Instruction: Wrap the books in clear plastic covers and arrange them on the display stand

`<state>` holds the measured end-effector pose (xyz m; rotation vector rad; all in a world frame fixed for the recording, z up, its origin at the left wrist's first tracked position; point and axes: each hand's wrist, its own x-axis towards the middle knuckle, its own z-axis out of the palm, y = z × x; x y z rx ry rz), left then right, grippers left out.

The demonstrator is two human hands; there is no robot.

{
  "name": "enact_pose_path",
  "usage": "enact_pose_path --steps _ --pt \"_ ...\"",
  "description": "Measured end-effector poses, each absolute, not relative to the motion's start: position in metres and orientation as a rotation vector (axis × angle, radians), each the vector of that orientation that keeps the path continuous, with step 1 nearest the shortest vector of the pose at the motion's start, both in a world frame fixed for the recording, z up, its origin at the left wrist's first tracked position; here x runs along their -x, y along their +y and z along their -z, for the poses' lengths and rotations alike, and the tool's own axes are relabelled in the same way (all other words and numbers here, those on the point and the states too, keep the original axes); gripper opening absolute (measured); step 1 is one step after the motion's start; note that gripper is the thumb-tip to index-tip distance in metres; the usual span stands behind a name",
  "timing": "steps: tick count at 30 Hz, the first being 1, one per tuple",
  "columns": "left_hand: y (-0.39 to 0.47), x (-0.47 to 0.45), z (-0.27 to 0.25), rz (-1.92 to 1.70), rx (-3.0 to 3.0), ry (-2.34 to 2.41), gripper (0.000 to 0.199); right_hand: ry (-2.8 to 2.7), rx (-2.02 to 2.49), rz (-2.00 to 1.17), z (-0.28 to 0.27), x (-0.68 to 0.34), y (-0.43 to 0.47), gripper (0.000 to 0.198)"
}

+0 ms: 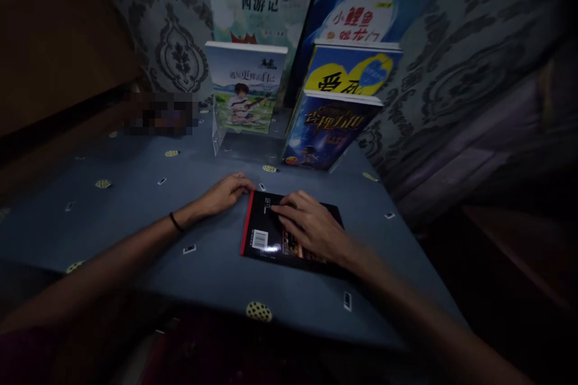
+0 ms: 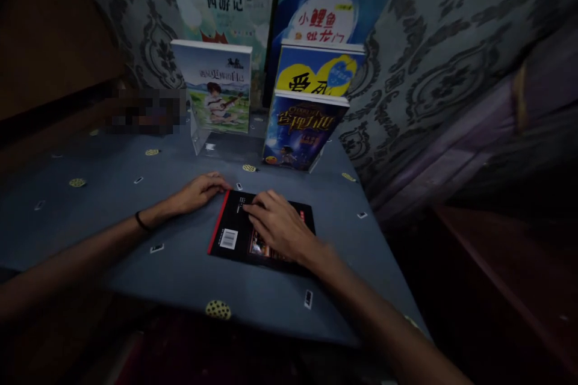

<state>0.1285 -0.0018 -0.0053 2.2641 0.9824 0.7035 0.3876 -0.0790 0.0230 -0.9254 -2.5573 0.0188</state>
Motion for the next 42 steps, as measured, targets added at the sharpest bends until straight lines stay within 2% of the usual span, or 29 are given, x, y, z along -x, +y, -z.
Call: enact_pose_path --steps 6,13,23,28,36,42 --pt "-0.005 -0.13 0.008 -0.724 -2.254 1.029 0.032 -2.745 0.956 0.107 -0.021 -0.355 -0.064 0.033" --pt "-0.009 -0.132 0.007 -0.78 -2.208 1.0 0.031 -2.74 1.035 0.114 -0.015 -0.359 -0.039 0.034" --pt "-0.022 -0.13 0.006 -0.819 -2.393 0.978 0.028 -2.65 1.039 -0.056 -0.003 -0.364 -0.031 0.039" --pt "-0.034 -0.122 0.002 -0.66 -2.404 0.959 0.032 -2.581 0.973 -0.155 0.004 -0.368 -0.028 0.038" --pt "-0.055 -0.105 -0.013 -0.436 -2.362 0.95 0.038 -2.588 0.998 -0.131 0.005 -0.367 -0.029 0.041" --pt "-0.087 -0.097 -0.019 -0.434 -2.456 0.779 0.043 -2.587 0.999 -0.087 0.009 -0.367 -0.029 0.042"
